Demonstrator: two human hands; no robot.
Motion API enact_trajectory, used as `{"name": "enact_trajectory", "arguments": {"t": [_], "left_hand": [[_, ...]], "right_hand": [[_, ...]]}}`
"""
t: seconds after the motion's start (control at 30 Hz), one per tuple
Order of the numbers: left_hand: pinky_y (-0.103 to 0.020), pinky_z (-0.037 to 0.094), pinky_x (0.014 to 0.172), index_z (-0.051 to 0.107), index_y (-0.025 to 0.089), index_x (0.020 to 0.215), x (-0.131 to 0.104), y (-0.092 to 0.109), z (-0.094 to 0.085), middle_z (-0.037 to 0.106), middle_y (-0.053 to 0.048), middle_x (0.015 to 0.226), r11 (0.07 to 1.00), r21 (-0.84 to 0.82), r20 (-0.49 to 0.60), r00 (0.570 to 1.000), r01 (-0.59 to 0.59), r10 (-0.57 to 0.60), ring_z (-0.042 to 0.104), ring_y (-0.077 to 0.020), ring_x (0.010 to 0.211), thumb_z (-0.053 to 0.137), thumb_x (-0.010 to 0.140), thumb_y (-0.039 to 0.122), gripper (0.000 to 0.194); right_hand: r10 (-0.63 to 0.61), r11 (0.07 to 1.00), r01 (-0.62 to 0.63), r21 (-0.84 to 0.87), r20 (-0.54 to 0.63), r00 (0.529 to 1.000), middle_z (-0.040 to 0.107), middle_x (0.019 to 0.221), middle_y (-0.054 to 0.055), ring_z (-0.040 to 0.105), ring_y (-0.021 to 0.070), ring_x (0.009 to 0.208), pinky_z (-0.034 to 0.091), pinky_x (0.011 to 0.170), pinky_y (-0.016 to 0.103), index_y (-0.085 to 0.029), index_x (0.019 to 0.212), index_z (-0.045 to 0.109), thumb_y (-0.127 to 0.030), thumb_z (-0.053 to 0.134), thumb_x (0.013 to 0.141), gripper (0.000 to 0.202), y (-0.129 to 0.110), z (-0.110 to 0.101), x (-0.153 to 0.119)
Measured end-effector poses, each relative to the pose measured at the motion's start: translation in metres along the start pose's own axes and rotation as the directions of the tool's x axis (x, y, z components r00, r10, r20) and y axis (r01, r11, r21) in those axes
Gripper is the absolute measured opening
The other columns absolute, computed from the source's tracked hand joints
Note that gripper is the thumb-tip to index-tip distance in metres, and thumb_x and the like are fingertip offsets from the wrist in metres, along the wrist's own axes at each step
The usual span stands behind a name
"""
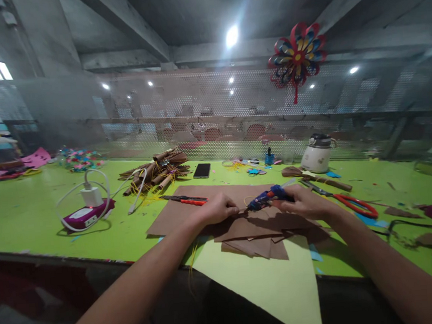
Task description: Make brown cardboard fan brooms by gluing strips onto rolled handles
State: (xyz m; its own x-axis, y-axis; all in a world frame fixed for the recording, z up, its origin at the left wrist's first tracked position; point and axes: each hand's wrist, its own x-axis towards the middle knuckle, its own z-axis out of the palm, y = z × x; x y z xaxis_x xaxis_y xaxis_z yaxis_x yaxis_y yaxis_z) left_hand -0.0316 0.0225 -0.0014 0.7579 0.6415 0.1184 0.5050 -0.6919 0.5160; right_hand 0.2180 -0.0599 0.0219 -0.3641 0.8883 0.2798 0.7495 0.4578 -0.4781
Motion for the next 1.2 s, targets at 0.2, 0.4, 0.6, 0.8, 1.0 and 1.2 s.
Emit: {"name": "enact_trajectory", "arguments": {"t": [0.2,0.4,0.6,0.8,1.0,1.2], "left_hand": [[-0.022,0.032,0.055,0.07,0.01,0.077,0.0,0.0,0.0,0.055,-0.001,0.061,1.0,-0.007,0.01,1.0,0.017,-0.017,0.041,-0.0108,0.057,0.049,0.078,0.034,0.031],[-0.022,0.031,0.054,0.069,0.009,0.073,0.001,-0.004,0.001,0.056,-0.001,0.06,1.0,0.01,0.004,1.0,-0.021,0.021,0.044,-0.0111,0.057,0.049,0.078,0.033,0.032],[-0.022,0.034,0.057,0.069,0.011,0.079,0.002,-0.01,0.003,0.063,-0.004,0.068,1.0,-0.012,-0.009,1.0,-0.011,0.01,0.05,-0.0128,0.062,0.05,0.078,0.033,0.03],[-0.023,0.034,0.058,0.069,0.01,0.078,0.001,-0.009,0.001,0.063,-0.005,0.068,1.0,-0.004,-0.006,1.0,-0.012,0.012,0.049,-0.0127,0.06,0.051,0.077,0.033,0.03],[-0.022,0.033,0.056,0.07,0.01,0.078,0.001,-0.009,0.001,0.062,-0.003,0.066,1.0,-0.014,-0.007,1.0,-0.012,0.012,0.047,-0.0115,0.059,0.05,0.078,0.035,0.032],[-0.022,0.034,0.057,0.07,0.01,0.079,0.002,-0.008,0.001,0.063,-0.004,0.068,1.0,-0.012,-0.003,1.0,-0.016,0.016,0.048,-0.0121,0.06,0.05,0.078,0.036,0.033]], "right_hand": [[0.013,1.0,-0.013,-0.002,-0.015,1.0,0.054,0.062,0.002,0.045,0.0128,0.056,0.035,0.053,0.024,-0.014,0.079,0.061,-0.034,0.05,0.08,0.023,0.005,0.002,0.001],[-0.015,0.999,0.016,-0.032,0.027,1.0,0.059,0.07,0.004,0.048,0.0148,0.063,0.036,0.058,0.026,-0.015,0.082,0.063,-0.035,0.051,0.08,0.024,0.005,0.001,0.001],[0.032,0.991,-0.028,0.134,-0.026,0.999,0.054,0.061,0.002,0.047,0.0132,0.056,0.035,0.053,0.025,-0.014,0.075,0.06,-0.039,0.05,0.082,0.028,0.008,0.001,0.001],[0.011,1.0,-0.011,-0.005,-0.021,1.0,0.054,0.062,0.003,0.045,0.0135,0.056,0.034,0.051,0.025,-0.015,0.076,0.061,-0.037,0.051,0.08,0.025,0.008,0.002,0.002],[0.026,0.998,-0.025,0.064,-0.001,1.0,0.053,0.061,0.002,0.045,0.0122,0.055,0.034,0.051,0.024,-0.015,0.077,0.059,-0.039,0.048,0.083,0.027,0.007,0.001,0.001],[0.023,1.0,-0.023,-0.003,-0.004,1.0,0.053,0.062,0.002,0.045,0.0129,0.057,0.034,0.052,0.024,-0.015,0.077,0.06,-0.037,0.051,0.079,0.024,0.005,-0.002,0.0]]}}
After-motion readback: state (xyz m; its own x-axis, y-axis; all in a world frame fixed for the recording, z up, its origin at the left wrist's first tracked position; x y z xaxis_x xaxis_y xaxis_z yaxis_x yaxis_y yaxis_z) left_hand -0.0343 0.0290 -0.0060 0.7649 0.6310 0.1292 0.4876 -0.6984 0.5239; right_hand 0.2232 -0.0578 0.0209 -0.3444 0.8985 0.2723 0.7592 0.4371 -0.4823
